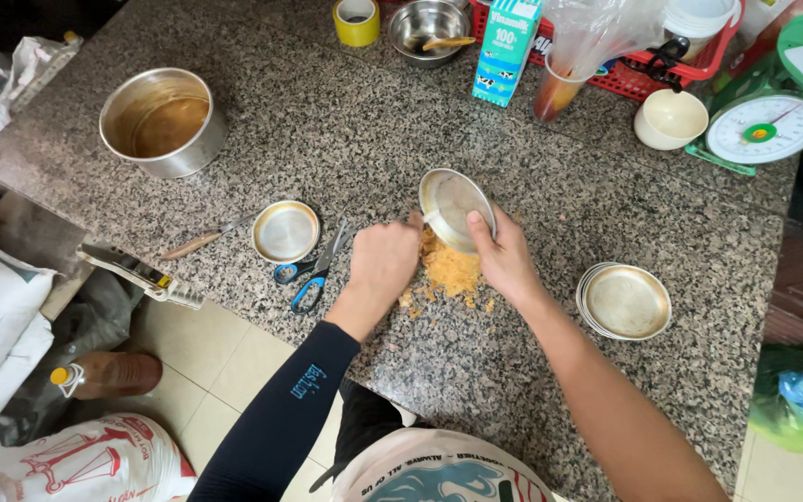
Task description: The person scrapes food residue out of metal containers onto a granite countertop by hand. Using a scraper, they collect the residue into a pile and move it into a trash bag. Finally, they wash their hands and the containers in a sink.
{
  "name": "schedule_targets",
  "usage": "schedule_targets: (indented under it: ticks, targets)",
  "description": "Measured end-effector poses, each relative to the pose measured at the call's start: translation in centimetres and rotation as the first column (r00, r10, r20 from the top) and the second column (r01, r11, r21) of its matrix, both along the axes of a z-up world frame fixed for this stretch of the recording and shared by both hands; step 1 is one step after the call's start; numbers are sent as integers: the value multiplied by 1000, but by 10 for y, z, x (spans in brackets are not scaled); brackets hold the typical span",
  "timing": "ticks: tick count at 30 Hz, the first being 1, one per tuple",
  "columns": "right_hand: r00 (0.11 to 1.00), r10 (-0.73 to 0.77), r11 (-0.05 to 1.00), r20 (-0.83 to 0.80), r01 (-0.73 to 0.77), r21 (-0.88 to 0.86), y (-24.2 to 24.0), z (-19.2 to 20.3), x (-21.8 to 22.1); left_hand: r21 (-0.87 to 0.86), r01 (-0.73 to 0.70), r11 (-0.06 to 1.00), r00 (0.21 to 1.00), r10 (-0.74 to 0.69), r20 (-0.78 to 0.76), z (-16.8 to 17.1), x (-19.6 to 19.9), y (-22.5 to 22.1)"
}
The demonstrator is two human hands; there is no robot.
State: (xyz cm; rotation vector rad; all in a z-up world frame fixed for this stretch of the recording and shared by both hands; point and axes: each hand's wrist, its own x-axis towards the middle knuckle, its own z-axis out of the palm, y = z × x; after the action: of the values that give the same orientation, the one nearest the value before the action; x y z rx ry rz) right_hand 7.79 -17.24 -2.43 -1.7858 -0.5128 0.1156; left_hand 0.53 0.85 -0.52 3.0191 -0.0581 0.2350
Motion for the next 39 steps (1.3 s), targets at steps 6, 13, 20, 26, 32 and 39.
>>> schedule_targets:
  ticks: [6,13,20,26,32,39]
  targets:
    - [999,19,1000,34,-18,-18,-4,3,2,-59,57,997,998,-56,22,-5,0,5]
    - [998,47,996,48,-43,-72,-4,9,-1,-31,23,999,998,-25,-64,-9,3,7]
    - [938,19,975,346,59,-214,-20,19,-16,-53,109,993,962,-119,-247,-10,-12,0]
    - [893,-347,870,288,421,-258,-97,-13,-19,-441,-16,897,986,-60,-158,-6,-17,-12]
    - [694,-686,637,218,718,-283,-205,-45,-37,-510,33,860,956,-176,-235,-10,-7,-45]
    - [664,-537,368,520,739,-563,-238,-70,-42,-527,37,849,886,-271,-375,2,-2,-67]
